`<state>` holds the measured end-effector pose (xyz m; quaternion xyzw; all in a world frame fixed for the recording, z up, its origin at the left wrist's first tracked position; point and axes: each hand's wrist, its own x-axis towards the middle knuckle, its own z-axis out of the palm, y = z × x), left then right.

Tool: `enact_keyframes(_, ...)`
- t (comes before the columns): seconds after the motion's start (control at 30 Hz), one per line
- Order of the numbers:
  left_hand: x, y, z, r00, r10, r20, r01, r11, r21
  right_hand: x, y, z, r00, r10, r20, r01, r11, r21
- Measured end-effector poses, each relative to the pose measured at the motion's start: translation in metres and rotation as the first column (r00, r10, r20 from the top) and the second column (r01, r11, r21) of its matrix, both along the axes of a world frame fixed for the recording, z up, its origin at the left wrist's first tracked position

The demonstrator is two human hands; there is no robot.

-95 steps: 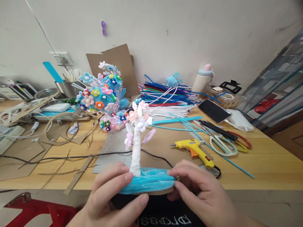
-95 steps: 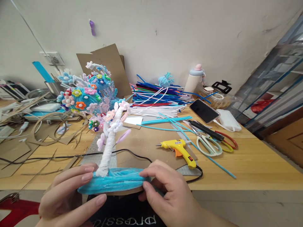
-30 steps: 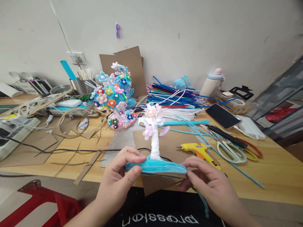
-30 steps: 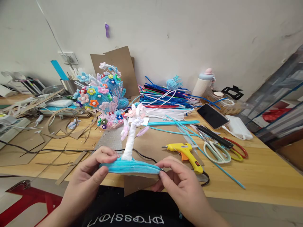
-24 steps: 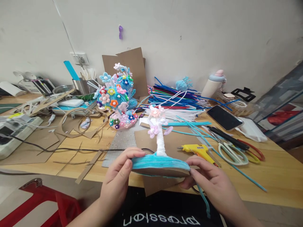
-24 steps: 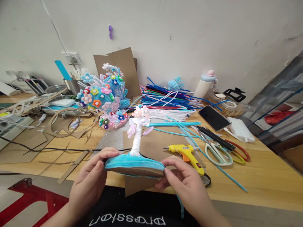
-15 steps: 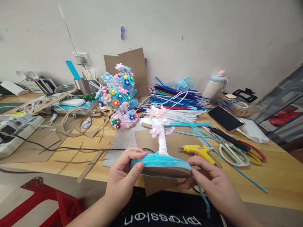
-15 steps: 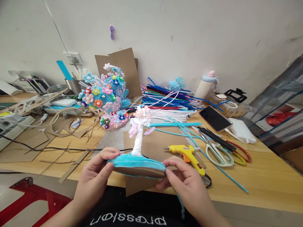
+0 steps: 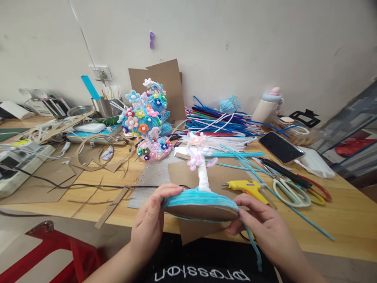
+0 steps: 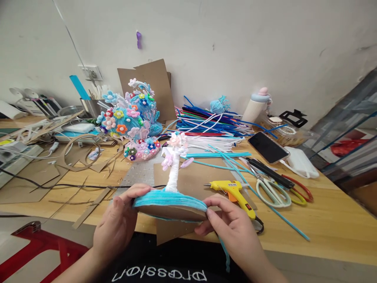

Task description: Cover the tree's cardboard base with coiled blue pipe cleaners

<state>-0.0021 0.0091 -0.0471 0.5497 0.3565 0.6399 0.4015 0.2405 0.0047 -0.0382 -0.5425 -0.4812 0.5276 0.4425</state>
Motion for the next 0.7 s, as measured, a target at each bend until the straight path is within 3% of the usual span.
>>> enact_keyframes(0.33,-0.006,0.0,-0.013,0.999,0.027,-0.022,-0.024,0.991,0.128,0.004,0.0,-0.004,1.0,0.012,0.024,-0.012,1.0,0.009)
enact_keyframes(0.47,-0.008,0.003,-0.012,0.991,0.092,-0.097,-0.068,0.972,0.225,0.006,0.0,-0.007,1.0,0.023,-0.003,-0.023,1.0,0.017)
enact_keyframes(0.6,-0.011,0.004,-0.009,0.949,0.223,-0.222,-0.128,0.918,0.375,0.006,0.0,-0.008,0.998,0.012,-0.067,-0.011,1.0,0.021)
enact_keyframes(0.7,-0.016,0.003,-0.011,0.876,0.384,-0.292,-0.191,0.831,0.522,0.005,0.0,-0.008,0.997,0.015,-0.08,-0.013,1.0,0.018)
